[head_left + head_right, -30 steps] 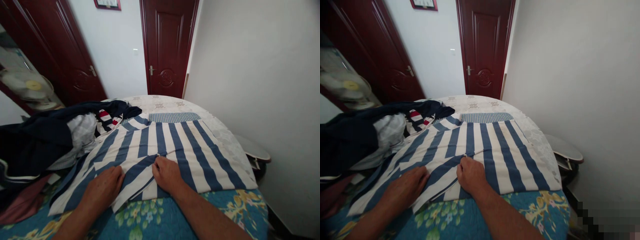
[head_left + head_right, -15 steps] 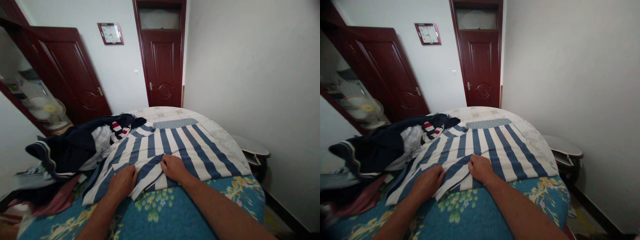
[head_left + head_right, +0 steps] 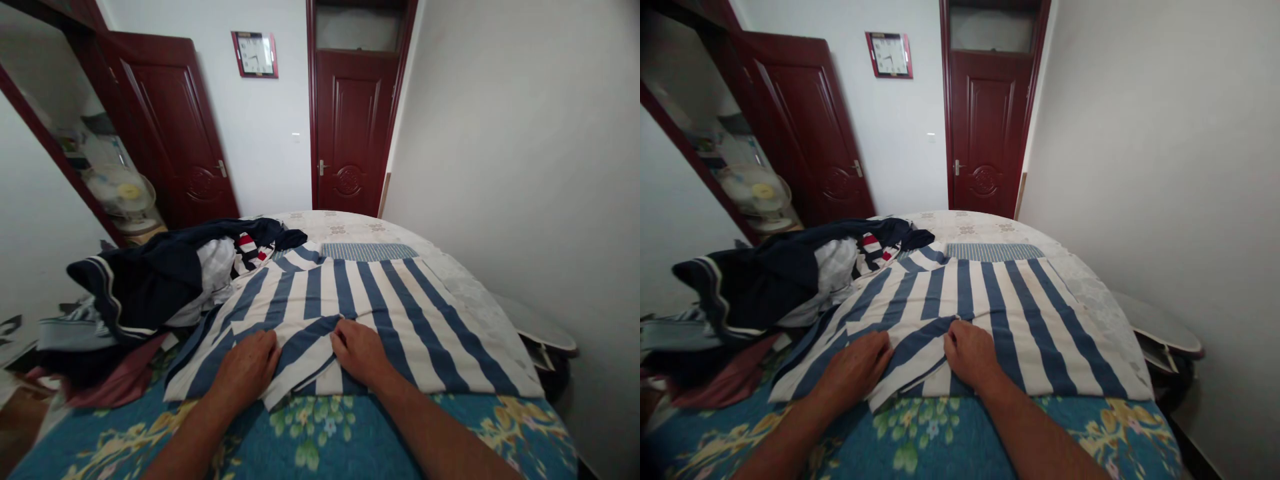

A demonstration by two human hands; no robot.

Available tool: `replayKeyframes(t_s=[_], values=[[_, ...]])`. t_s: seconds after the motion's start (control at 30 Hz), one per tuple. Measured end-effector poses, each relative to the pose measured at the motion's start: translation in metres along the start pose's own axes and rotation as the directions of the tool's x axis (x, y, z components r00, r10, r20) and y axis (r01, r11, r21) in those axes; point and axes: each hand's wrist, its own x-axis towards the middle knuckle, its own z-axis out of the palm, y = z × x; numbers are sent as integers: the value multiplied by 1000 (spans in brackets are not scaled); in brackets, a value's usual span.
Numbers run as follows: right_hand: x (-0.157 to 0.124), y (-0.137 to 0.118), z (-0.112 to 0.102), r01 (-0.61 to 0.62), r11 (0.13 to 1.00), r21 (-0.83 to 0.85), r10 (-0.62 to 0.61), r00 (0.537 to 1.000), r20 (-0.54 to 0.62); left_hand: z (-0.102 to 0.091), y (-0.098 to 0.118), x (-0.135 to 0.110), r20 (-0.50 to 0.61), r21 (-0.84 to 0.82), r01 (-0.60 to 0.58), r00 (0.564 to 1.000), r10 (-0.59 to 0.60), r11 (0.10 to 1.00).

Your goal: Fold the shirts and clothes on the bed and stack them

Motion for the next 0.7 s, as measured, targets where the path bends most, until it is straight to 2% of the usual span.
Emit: replayKeyframes(t_s=[0.37,0.7], values=[[-8,7,2,24,992,121,-20,999,-34,-4,4,5,62,-6,39,997,-39,999],[-4,2,-9,26,999,42,-25,1000,-6,-2,2,7,-18,-7,54,998,-54,999]])
